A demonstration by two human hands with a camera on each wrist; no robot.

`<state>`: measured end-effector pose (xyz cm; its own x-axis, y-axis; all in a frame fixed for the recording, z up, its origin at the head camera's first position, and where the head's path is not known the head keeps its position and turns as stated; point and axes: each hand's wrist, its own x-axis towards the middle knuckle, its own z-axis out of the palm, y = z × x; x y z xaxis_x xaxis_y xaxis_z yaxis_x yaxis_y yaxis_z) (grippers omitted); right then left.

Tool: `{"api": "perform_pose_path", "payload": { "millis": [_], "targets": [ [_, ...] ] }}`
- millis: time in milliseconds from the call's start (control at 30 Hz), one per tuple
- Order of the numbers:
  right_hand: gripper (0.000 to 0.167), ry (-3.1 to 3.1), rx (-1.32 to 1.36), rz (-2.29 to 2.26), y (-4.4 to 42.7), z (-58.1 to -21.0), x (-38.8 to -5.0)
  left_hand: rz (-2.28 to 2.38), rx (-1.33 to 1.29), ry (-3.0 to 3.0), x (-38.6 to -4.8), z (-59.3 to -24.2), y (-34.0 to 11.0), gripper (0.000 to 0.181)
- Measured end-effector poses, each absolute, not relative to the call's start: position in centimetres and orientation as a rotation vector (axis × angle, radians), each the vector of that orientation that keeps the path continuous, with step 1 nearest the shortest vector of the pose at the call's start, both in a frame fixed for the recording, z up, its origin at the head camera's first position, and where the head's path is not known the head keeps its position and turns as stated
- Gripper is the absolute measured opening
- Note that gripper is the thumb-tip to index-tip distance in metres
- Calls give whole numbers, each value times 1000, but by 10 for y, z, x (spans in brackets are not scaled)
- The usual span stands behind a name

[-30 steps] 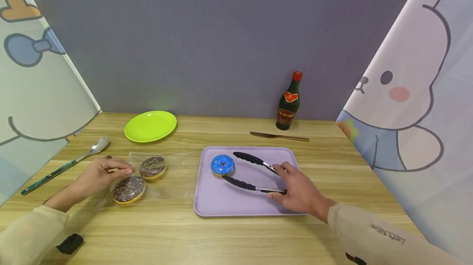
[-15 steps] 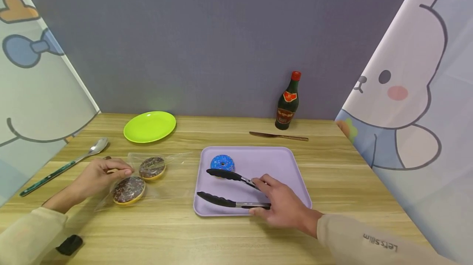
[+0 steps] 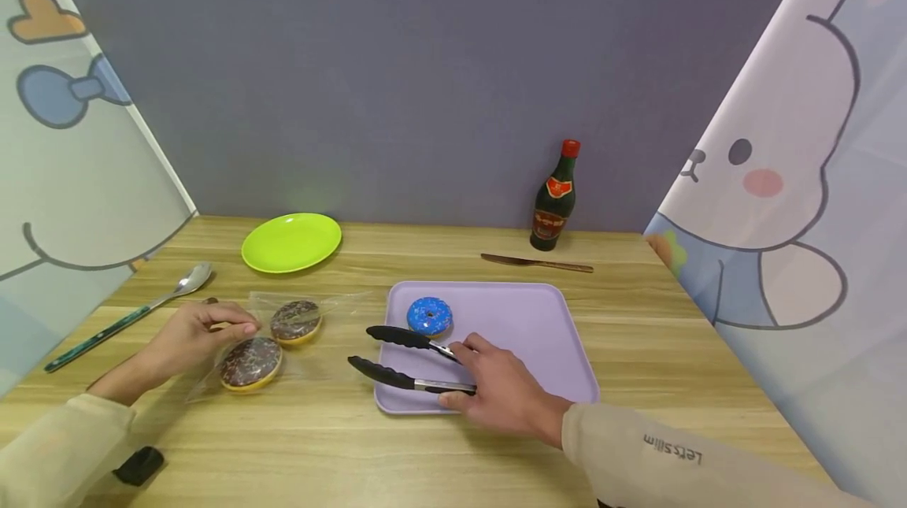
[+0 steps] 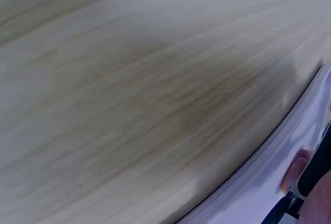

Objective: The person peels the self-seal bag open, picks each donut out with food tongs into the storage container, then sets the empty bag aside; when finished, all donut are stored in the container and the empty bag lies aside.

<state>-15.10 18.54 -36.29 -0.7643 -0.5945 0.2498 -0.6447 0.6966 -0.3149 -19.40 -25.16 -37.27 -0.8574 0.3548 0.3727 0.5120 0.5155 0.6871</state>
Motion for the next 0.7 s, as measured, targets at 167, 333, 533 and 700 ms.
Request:
{"api": "perform_pose_path", "payload": {
  "millis": [167, 333, 533, 700],
  "targets": [
    [60, -2804, 999, 551, 170, -361, -154, -1255, -749, -2570, -195, -372, -250, 8],
    [61, -2792, 996, 488, 154, -357, -159, -1246, -734, -2581, -195, -372, -250, 8],
    [64, -2848, 982, 434, 134, -355, -167, -1241, -724, -2585, -194, -372, -250, 7],
    [68, -2890, 986, 414, 121, -356, -171, -1264, -735, -2586, -193, -372, -250, 8]
  ]
}}
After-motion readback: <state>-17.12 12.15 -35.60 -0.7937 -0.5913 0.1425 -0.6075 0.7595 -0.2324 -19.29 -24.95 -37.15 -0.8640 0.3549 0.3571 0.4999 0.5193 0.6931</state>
